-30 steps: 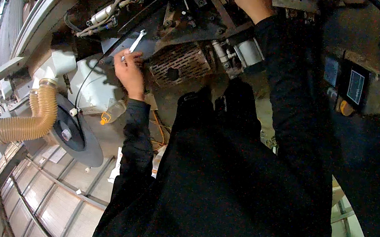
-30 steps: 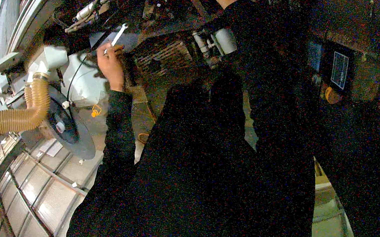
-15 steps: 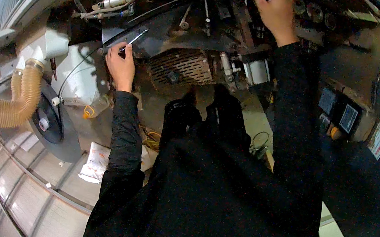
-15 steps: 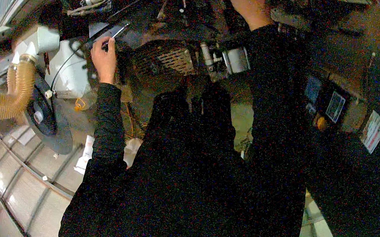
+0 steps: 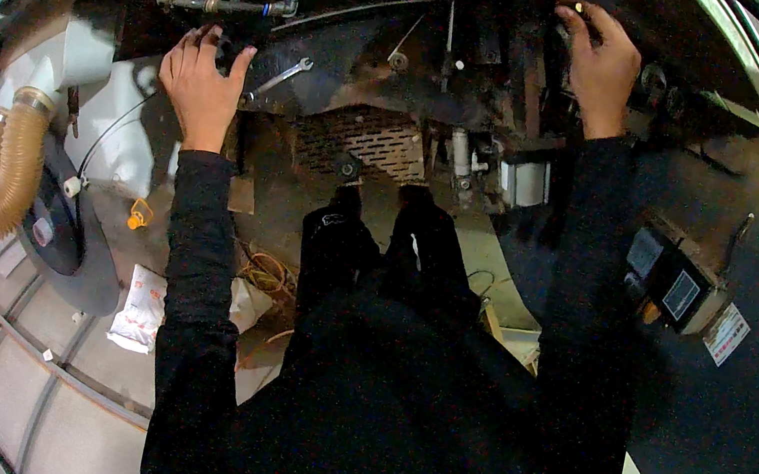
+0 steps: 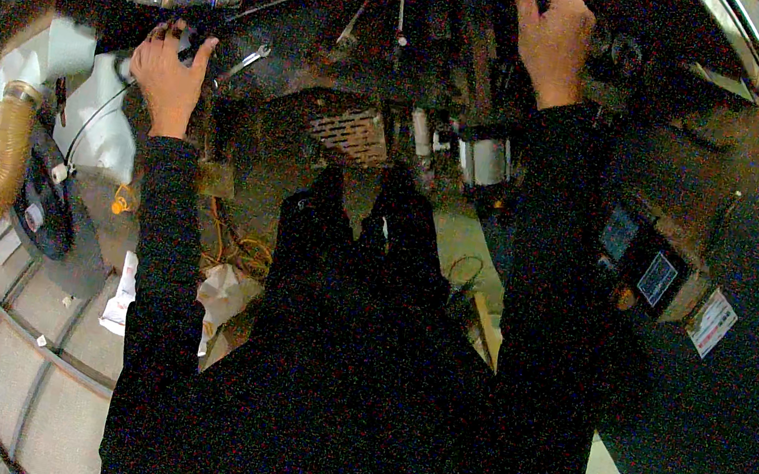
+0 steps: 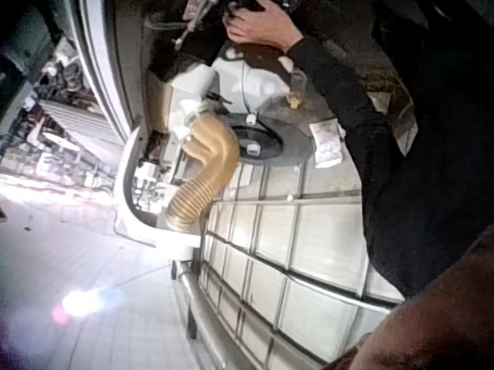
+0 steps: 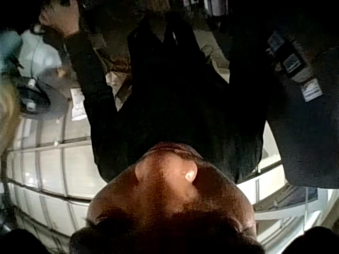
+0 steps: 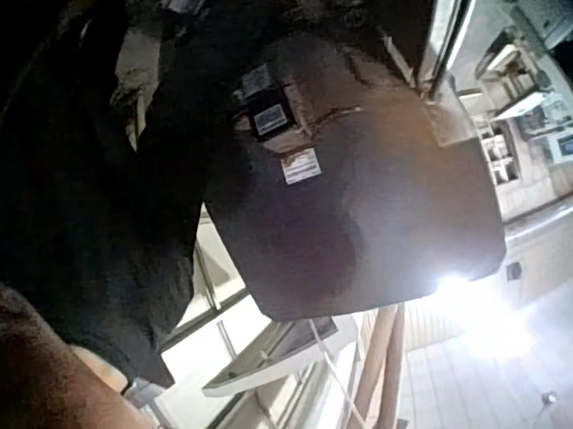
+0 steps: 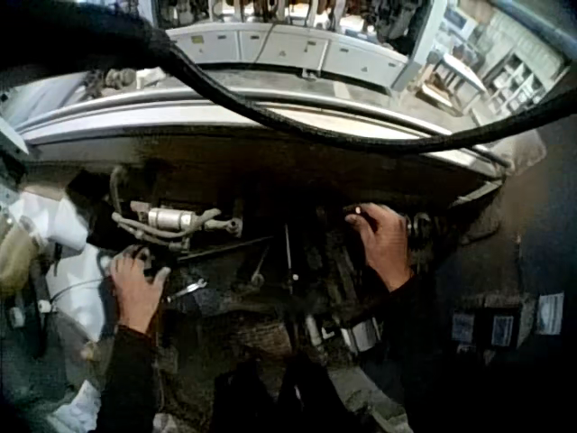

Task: The person uses a wrench to adjust components inside an industrial machine, handles various internal parts by hand, then closes the protective cover and checks the digital control panel.

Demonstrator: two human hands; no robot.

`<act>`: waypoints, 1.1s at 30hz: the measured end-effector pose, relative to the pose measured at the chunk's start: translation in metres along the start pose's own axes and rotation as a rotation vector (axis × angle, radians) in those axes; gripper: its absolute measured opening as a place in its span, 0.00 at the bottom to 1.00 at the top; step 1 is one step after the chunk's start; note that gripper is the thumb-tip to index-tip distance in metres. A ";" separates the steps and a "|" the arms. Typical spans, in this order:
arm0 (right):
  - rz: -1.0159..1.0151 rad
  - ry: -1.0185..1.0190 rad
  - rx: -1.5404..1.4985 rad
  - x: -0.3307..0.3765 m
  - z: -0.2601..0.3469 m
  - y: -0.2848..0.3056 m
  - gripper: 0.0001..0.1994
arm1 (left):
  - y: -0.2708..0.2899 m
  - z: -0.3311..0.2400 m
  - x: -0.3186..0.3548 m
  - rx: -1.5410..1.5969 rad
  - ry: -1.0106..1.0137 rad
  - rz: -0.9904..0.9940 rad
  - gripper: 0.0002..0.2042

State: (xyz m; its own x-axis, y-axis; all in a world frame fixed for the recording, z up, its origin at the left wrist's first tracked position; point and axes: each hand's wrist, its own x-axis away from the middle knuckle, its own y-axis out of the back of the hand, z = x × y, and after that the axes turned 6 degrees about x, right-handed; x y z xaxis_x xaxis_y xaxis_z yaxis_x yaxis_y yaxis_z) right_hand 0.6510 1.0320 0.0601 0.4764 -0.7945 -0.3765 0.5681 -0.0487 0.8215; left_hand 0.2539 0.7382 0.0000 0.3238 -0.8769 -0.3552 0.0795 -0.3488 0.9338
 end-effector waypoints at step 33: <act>-0.004 -0.308 -0.128 0.014 0.003 0.024 0.12 | 0.005 -0.003 -0.011 0.007 -0.062 0.194 0.12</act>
State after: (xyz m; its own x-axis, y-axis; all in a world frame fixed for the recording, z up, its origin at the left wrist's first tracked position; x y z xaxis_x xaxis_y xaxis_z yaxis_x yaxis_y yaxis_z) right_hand 0.6692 1.0183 0.0754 0.2599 -0.9412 -0.2160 0.6582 0.0089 0.7528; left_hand 0.2537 0.7471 0.0082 0.2735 -0.9466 -0.1709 0.0143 -0.1736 0.9847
